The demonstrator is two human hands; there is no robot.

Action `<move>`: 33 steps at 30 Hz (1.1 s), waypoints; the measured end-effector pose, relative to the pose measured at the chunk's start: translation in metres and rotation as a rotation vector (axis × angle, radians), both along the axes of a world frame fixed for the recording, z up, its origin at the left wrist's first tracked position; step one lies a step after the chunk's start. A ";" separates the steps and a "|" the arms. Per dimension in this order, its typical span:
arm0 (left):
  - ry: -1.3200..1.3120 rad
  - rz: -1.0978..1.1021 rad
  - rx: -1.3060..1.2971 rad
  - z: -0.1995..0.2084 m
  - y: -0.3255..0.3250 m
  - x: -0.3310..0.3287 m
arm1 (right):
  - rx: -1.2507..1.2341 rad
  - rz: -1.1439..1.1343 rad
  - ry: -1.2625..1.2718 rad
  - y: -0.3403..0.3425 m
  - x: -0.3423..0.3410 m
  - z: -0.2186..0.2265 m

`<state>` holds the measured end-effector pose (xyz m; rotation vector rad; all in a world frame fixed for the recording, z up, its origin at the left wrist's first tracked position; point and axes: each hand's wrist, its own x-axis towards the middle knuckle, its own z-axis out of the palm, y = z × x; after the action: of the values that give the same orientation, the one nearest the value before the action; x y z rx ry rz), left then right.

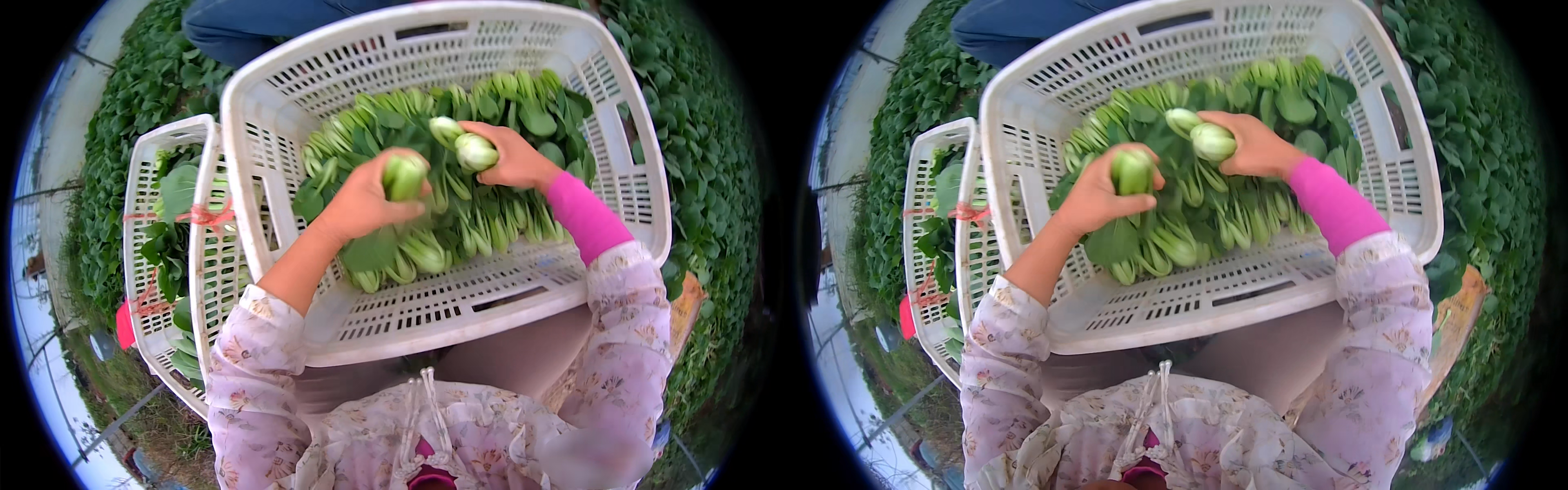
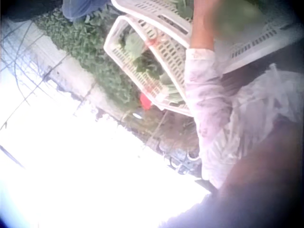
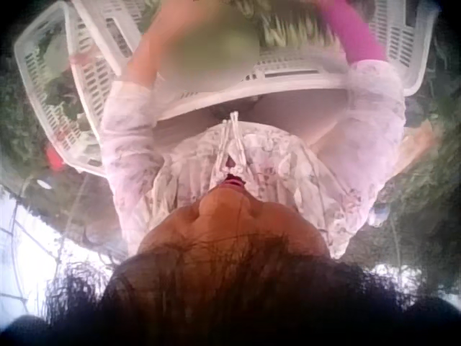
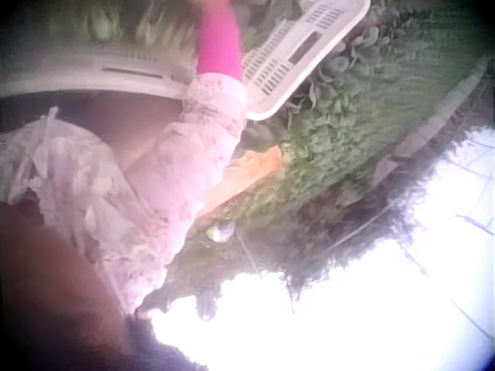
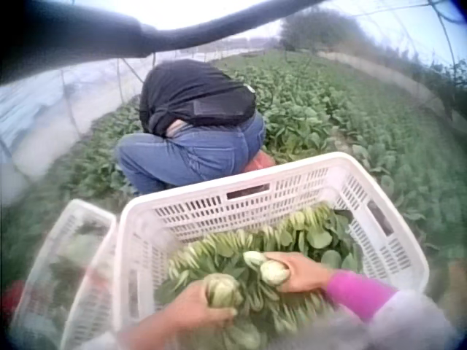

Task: The person harvests leafy green vegetables in a field using a knife to cut the stems, then places the harvested vegetables into white plastic baskets. The person also transfers vegetables between baskets to organize the harvest.

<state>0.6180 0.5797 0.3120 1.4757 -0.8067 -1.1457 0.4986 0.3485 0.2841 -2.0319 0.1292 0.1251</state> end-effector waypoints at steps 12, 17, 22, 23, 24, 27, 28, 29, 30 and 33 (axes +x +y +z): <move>0.421 0.294 -0.662 0.114 0.079 0.037 | 0.258 -0.071 -0.500 0.154 0.086 0.121; 0.214 0.555 -0.644 0.135 0.143 0.063 | 0.310 -0.005 -0.546 0.212 0.139 0.161; 0.290 0.600 -0.670 0.142 0.208 0.102 | 0.339 -0.058 -0.441 0.253 0.198 0.179; 0.297 0.610 -0.765 0.137 0.206 0.099 | 0.519 -0.015 -0.333 0.270 0.208 0.177; 0.299 0.618 -0.858 0.136 0.203 0.098 | 0.722 -0.017 -0.342 0.297 0.218 0.177; 0.407 0.701 -0.867 0.139 0.223 0.110 | 0.702 0.037 -0.367 0.334 0.242 0.177; 0.393 0.699 -0.832 0.142 0.235 0.117 | 0.549 0.032 -0.484 0.342 0.254 0.173; 0.325 0.758 -0.817 0.138 0.251 0.121 | 0.394 0.124 -0.592 0.356 0.262 0.170; 0.259 0.858 -0.794 0.130 0.264 0.128 | 0.218 0.213 -0.699 0.364 0.266 0.169; 0.299 1.147 -0.532 0.110 0.334 0.159 | -0.154 0.110 -0.702 0.365 0.261 0.156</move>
<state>0.7771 0.9133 0.4216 0.9910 0.0324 -0.2154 0.7600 0.7131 0.4402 -2.1186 -0.4245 -0.5419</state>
